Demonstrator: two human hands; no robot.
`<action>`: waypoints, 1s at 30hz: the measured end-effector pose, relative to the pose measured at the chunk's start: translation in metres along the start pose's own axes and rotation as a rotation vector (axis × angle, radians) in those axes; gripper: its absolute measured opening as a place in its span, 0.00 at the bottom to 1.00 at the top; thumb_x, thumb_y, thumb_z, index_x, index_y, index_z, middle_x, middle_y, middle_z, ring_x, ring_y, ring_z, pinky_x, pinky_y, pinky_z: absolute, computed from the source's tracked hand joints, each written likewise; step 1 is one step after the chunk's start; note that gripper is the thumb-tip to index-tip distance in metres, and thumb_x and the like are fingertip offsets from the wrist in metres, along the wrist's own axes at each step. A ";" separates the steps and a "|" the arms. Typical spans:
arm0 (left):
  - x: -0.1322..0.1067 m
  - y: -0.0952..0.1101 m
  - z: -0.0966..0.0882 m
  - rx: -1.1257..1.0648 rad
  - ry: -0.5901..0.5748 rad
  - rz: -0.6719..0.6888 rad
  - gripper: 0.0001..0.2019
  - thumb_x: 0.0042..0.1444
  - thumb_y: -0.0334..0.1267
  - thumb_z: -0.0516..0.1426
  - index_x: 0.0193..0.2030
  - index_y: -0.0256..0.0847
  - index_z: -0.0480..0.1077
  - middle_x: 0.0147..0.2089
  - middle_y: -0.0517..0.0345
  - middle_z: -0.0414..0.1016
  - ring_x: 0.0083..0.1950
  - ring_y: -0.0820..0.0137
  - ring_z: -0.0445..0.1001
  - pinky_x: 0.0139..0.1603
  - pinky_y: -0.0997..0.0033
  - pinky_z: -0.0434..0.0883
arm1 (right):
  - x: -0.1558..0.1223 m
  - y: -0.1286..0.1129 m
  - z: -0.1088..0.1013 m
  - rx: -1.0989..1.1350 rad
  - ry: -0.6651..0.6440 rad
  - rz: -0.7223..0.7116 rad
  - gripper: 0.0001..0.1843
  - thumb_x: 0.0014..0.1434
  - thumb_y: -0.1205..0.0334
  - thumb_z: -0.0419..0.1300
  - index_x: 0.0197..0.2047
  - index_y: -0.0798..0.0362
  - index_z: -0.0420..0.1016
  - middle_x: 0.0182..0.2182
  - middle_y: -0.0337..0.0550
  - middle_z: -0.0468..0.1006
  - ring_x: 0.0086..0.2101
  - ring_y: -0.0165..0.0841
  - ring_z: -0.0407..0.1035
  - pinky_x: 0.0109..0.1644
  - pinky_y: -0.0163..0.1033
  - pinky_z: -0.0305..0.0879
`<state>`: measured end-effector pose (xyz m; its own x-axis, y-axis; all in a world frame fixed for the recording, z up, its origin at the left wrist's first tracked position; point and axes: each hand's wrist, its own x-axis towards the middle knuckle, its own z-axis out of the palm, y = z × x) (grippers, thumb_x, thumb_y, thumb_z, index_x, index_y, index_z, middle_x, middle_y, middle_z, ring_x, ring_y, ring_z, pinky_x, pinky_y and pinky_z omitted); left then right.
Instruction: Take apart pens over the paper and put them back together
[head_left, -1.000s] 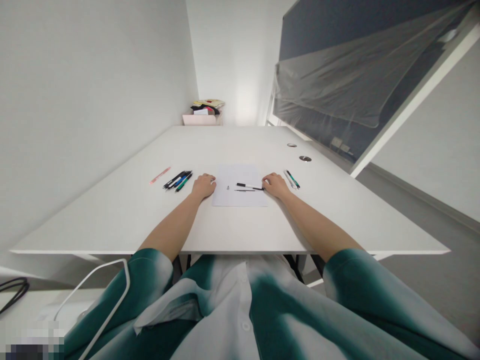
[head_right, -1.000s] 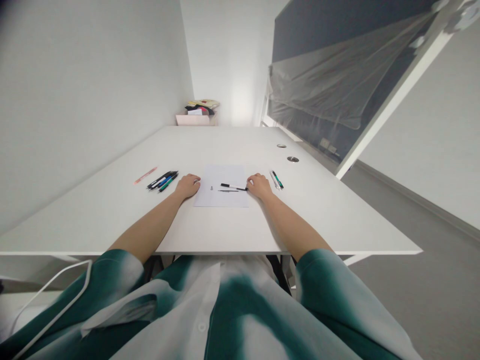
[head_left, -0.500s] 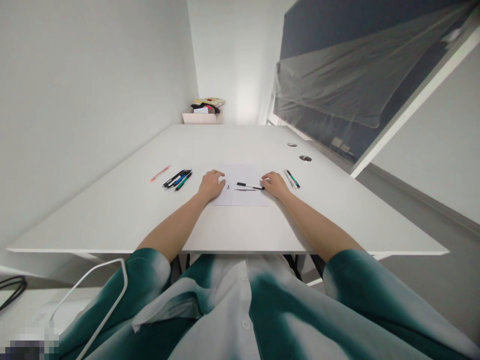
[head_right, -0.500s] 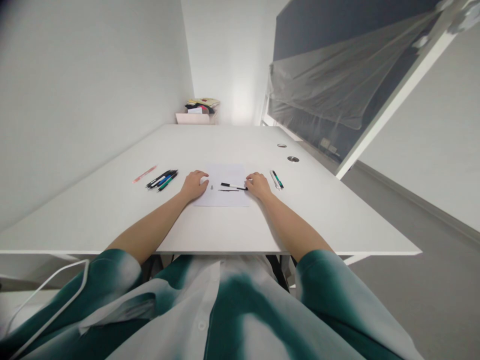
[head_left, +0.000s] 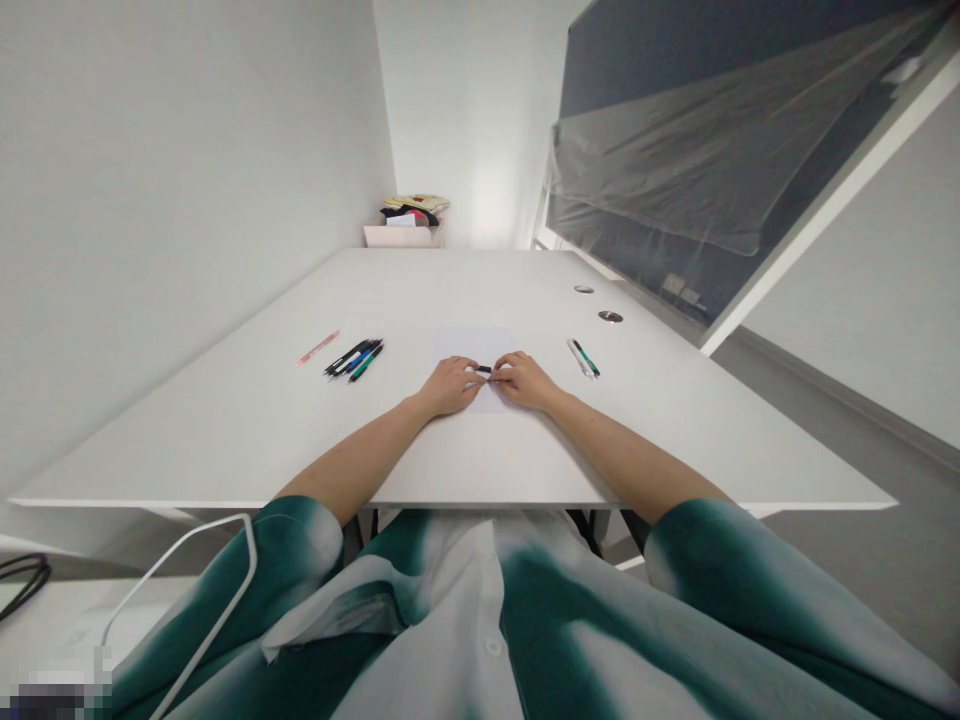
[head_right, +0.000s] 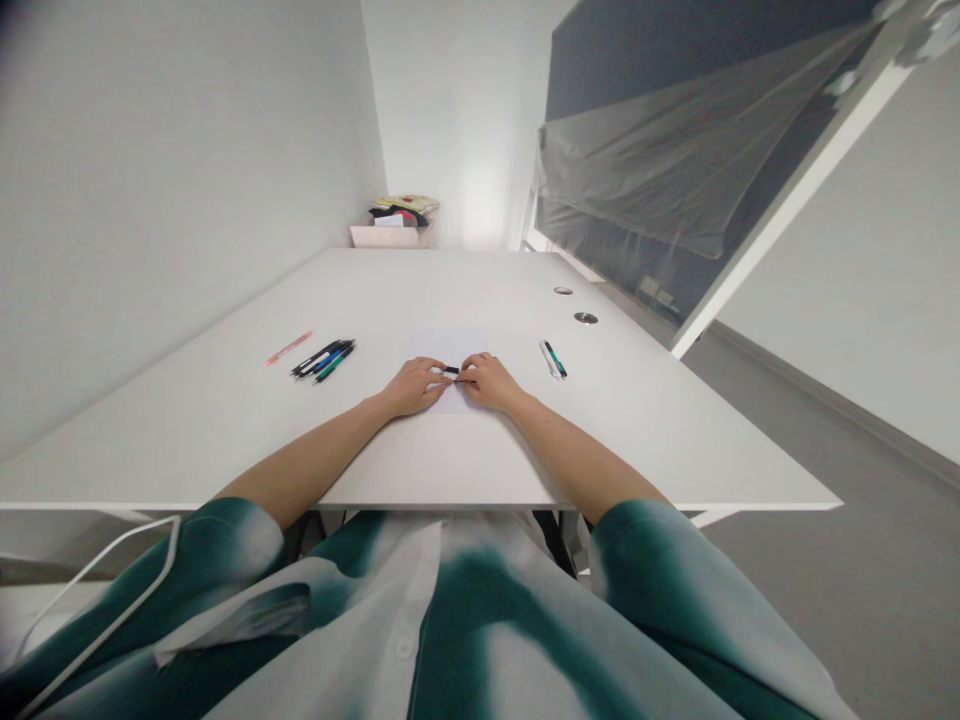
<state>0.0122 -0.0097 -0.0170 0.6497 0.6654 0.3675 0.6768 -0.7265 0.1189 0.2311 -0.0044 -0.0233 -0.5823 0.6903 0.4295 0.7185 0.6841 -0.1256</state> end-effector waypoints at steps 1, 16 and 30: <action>0.000 -0.001 0.000 -0.002 0.009 -0.001 0.14 0.62 0.39 0.53 0.47 0.46 0.79 0.56 0.51 0.74 0.59 0.59 0.69 0.61 0.52 0.65 | 0.000 -0.001 -0.001 -0.011 0.000 0.010 0.14 0.57 0.69 0.57 0.41 0.51 0.84 0.44 0.49 0.78 0.46 0.42 0.66 0.51 0.46 0.60; 0.002 -0.004 0.000 -0.017 0.015 -0.143 0.09 0.58 0.37 0.56 0.36 0.43 0.79 0.51 0.53 0.77 0.55 0.58 0.71 0.60 0.54 0.66 | 0.004 -0.012 0.004 -0.008 -0.025 0.145 0.08 0.59 0.64 0.61 0.37 0.53 0.82 0.44 0.50 0.78 0.46 0.43 0.67 0.52 0.45 0.60; 0.002 -0.001 -0.003 -0.037 0.028 -0.136 0.09 0.57 0.35 0.55 0.36 0.43 0.79 0.50 0.51 0.78 0.55 0.58 0.71 0.60 0.52 0.66 | 0.006 -0.019 0.001 -0.025 -0.031 0.072 0.08 0.61 0.66 0.59 0.38 0.54 0.81 0.44 0.52 0.78 0.48 0.43 0.67 0.51 0.45 0.61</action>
<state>0.0116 -0.0077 -0.0137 0.5427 0.7533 0.3715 0.7443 -0.6363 0.2029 0.2134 -0.0128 -0.0196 -0.5398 0.7451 0.3916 0.7680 0.6264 -0.1333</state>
